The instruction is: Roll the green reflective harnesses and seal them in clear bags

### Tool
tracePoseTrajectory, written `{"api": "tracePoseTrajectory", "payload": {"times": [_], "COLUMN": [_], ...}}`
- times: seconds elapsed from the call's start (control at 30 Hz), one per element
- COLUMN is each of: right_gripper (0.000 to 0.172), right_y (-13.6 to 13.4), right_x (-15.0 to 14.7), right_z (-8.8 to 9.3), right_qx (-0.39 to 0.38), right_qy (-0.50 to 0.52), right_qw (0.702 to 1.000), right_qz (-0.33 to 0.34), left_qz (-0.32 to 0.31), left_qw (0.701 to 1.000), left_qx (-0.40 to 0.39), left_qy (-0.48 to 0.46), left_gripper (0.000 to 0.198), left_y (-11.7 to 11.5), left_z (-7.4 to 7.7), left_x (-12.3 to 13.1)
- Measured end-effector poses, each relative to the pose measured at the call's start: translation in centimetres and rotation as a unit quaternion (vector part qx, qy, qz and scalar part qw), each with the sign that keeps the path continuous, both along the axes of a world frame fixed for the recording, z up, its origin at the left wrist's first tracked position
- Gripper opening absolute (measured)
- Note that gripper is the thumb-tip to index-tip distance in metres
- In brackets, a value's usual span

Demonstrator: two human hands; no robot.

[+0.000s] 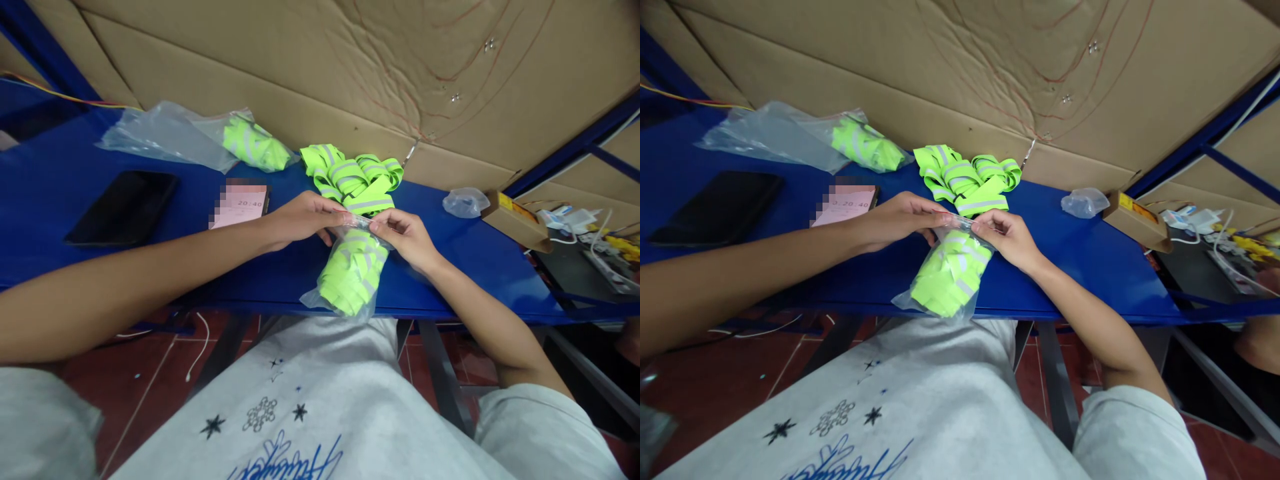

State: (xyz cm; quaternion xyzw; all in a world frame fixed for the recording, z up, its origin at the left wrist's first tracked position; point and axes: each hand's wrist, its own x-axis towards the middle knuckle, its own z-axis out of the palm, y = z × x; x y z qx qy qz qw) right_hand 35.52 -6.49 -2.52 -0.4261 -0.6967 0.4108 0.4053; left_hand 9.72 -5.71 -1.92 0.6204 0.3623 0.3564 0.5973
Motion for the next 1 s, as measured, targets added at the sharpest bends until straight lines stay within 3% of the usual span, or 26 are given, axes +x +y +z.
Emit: {"api": "tracePoseTrajectory", "payload": {"times": [0.13,0.37,0.53,0.73,1.0], "right_gripper": [0.058,0.05,0.049,0.052,0.057], "right_y": [0.0,0.5,1.2,1.4,1.1], "right_x": [0.2,0.9,1.1,0.7,0.7], "right_z": [0.1,-0.3,-0.7,-0.8,-0.7], "right_qx": [0.008,0.052,0.059,0.047,0.037], "right_qy": [-0.003,-0.003,0.042,0.024,0.017], "right_qw": [1.0,0.996,0.991,0.993,0.995], "right_qz": [-0.017,-0.07,-0.113,-0.11,-0.096], "left_qz": [0.025,-0.008,0.039,0.073,0.097], "left_qw": [1.0,1.0,0.998,0.997,0.994], "left_qx": [0.018,-0.021,-0.006,-0.005,0.055], "left_qy": [-0.007,-0.007,-0.039,-0.019,0.0], "left_gripper": [0.021,0.016,0.021,0.016,0.02], "left_y": [0.0,0.8,1.1,0.8,0.8], "left_z": [0.1,0.3,0.1,0.3,0.2], "left_x": [0.1,0.0,0.4,0.6,0.5]}}
